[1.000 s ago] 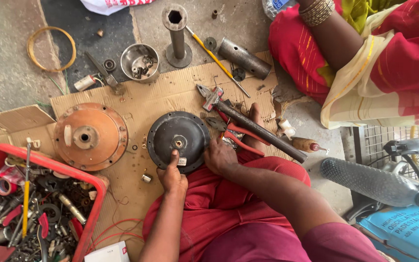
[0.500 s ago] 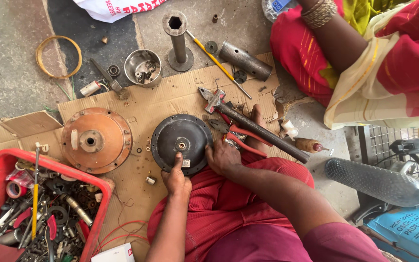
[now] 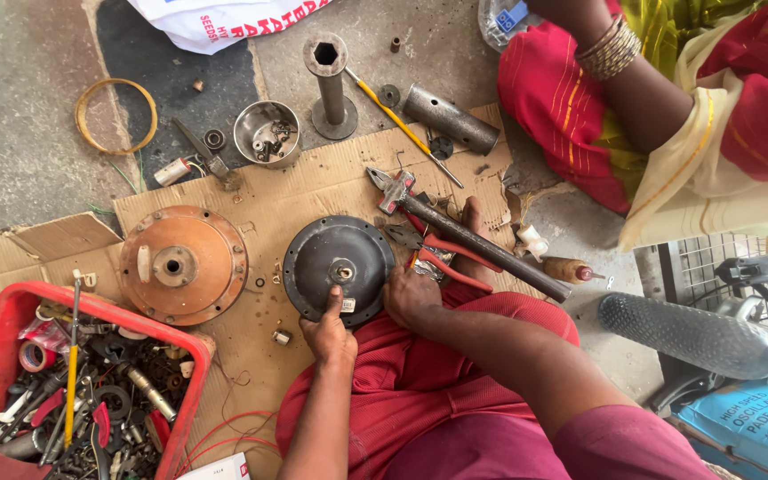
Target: The person sits on the floor and uses a hammer and a small wooden stick to tap and adjust a component on a black circular electrical device. They repeatedly strike the device and inspect the central part while surrounded by tools and parts.
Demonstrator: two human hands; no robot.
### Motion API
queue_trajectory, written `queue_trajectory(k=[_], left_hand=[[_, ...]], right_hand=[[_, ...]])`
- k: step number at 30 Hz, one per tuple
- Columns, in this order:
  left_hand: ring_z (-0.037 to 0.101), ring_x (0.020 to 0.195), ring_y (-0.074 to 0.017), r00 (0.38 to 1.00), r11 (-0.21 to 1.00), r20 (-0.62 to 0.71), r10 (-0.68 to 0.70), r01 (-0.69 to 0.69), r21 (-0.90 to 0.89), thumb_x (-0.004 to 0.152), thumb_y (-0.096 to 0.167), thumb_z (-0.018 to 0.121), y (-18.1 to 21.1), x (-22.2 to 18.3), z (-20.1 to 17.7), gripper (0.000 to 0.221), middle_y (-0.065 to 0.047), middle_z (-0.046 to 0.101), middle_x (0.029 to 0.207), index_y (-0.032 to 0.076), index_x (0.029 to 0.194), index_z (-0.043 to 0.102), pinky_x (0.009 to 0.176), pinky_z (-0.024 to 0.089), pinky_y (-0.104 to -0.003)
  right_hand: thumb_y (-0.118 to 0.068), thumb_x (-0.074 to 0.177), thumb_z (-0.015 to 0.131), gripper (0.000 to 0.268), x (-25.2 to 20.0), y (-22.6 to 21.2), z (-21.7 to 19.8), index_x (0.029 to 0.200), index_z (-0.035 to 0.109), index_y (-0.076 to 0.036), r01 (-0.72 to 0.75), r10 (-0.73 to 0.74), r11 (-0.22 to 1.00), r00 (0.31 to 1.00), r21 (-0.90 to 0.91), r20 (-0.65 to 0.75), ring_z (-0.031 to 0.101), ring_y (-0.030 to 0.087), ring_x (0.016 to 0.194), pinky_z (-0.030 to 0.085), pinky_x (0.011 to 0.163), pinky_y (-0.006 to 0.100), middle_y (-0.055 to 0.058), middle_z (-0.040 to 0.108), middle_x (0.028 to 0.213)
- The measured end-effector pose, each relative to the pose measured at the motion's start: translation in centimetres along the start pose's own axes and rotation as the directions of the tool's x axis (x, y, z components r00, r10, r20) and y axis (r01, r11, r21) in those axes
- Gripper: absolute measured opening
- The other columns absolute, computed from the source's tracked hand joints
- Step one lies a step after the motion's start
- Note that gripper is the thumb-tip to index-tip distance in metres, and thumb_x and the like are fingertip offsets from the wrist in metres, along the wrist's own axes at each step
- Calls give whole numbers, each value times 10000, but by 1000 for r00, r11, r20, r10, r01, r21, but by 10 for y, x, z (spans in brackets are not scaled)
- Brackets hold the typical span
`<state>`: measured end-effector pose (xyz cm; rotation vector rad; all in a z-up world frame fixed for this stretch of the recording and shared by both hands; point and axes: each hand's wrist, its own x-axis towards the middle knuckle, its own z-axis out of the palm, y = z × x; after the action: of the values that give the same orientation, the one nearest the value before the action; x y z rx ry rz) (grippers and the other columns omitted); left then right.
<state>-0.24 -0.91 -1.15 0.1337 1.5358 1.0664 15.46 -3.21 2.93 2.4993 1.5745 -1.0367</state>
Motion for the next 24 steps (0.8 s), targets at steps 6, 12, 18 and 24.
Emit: queue_trajectory(k=[6, 12, 18, 24], left_hand=[[628, 1201, -277, 999, 999, 6, 50, -50, 19, 741, 58, 882, 2, -4, 4, 753, -179, 618, 1349, -30, 1359, 461, 1028, 544, -392], [640, 1171, -297, 1000, 1000, -23, -16, 17, 19, 767, 66, 860, 10, -5, 8, 713, -189, 616, 1338, -49, 1349, 465, 975, 582, -442], [652, 1141, -316, 997, 997, -8, -72, 72, -33, 773, 50, 841, 13, -4, 10, 674, -192, 628, 1318, -51, 1340, 491, 919, 597, -497], [618, 1180, -325, 984, 984, -30, -176, 177, 15, 792, 111, 812, 22, -13, 7, 749, -138, 575, 1413, 52, 1434, 430, 914, 533, -551]], right_hand=[[-408, 996, 515, 436, 8, -7, -10, 1188, 596, -24, -160, 158, 987, 978, 2, 137, 683, 425, 1049, 550, 926, 505, 283, 686, 1151], [-347, 994, 518, 402, 0, -23, -24, 1210, 523, -8, -69, 80, 994, 988, -87, 135, 691, 401, 1014, 587, 829, 503, 256, 623, 1182], [-323, 1020, 500, 352, 4, -18, -5, 1155, 561, -4, -110, 116, 992, 990, -66, 85, 712, 389, 1011, 593, 839, 489, 260, 668, 1135], [-376, 980, 548, 426, 17, -8, 41, 1227, 577, -31, -321, 320, 941, 947, 112, 24, 682, 438, 1034, 551, 907, 533, 249, 695, 1111]])
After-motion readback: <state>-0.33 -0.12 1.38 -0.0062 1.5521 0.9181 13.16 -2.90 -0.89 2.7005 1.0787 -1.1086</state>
